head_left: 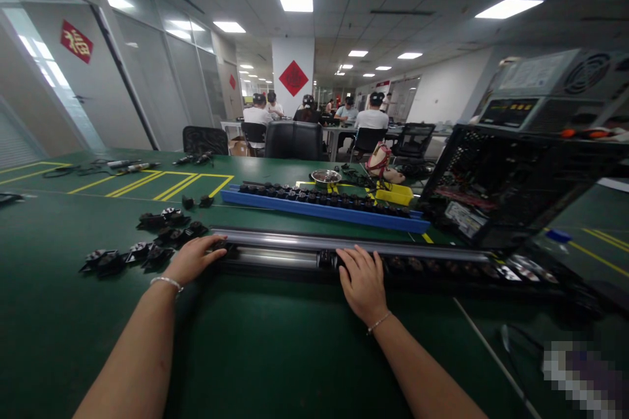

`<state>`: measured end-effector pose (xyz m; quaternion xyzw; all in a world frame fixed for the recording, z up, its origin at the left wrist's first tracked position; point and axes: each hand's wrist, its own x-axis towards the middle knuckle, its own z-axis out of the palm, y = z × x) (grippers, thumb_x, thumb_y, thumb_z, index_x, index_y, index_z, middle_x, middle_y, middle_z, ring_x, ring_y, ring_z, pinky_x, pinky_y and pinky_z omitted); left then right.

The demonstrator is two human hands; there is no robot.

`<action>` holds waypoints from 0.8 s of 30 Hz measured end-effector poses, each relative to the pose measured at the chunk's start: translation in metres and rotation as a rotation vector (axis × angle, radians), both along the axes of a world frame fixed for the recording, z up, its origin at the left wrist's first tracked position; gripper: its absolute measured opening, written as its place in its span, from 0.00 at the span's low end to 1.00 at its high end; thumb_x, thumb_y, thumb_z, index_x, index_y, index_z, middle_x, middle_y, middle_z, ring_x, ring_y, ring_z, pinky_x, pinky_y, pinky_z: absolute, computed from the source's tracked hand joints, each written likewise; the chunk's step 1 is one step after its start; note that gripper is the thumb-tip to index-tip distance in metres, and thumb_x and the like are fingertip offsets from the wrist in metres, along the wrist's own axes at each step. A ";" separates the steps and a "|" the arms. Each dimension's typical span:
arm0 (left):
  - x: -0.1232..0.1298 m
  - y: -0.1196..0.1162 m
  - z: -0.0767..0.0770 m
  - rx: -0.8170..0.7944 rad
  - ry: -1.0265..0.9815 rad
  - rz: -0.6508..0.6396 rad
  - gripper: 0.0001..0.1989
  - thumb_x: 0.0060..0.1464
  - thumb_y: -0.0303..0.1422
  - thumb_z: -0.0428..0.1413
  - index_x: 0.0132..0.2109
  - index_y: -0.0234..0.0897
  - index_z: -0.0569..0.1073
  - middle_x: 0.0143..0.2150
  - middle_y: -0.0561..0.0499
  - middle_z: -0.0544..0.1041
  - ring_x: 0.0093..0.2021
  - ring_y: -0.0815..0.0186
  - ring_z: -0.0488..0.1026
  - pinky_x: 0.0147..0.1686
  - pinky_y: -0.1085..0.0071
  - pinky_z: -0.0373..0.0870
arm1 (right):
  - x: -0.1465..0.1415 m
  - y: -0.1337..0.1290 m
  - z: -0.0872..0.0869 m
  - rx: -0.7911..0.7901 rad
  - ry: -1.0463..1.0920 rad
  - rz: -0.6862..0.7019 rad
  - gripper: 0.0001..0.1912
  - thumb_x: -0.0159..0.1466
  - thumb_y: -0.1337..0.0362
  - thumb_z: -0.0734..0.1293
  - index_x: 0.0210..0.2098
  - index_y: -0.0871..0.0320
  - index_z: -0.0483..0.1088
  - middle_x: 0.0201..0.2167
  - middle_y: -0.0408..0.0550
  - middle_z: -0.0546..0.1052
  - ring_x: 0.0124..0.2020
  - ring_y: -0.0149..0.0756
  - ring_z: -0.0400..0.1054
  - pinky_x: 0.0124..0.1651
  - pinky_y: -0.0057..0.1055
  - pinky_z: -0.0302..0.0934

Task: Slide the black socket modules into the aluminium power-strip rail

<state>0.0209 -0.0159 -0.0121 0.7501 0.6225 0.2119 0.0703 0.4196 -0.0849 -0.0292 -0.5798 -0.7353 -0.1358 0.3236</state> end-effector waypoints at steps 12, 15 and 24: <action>-0.001 -0.003 0.007 -0.062 -0.019 0.034 0.33 0.47 0.53 0.44 0.53 0.35 0.68 0.54 0.43 0.70 0.53 0.57 0.66 0.54 0.65 0.61 | 0.001 0.001 -0.001 0.017 -0.018 0.000 0.18 0.63 0.63 0.56 0.51 0.51 0.65 0.47 0.45 0.71 0.55 0.38 0.57 0.61 0.43 0.35; -0.002 -0.005 0.010 -0.070 -0.026 0.034 0.33 0.46 0.53 0.44 0.52 0.35 0.68 0.55 0.43 0.69 0.54 0.57 0.66 0.55 0.65 0.59 | 0.001 0.001 -0.003 0.020 -0.020 0.001 0.18 0.63 0.63 0.56 0.51 0.52 0.65 0.48 0.45 0.71 0.55 0.38 0.57 0.61 0.43 0.35; -0.013 0.001 0.011 -0.103 0.019 0.022 0.34 0.46 0.54 0.45 0.52 0.35 0.68 0.54 0.42 0.70 0.54 0.55 0.65 0.55 0.63 0.59 | 0.002 0.001 -0.003 0.027 -0.024 0.002 0.18 0.63 0.63 0.56 0.51 0.52 0.65 0.48 0.45 0.71 0.55 0.38 0.56 0.61 0.44 0.36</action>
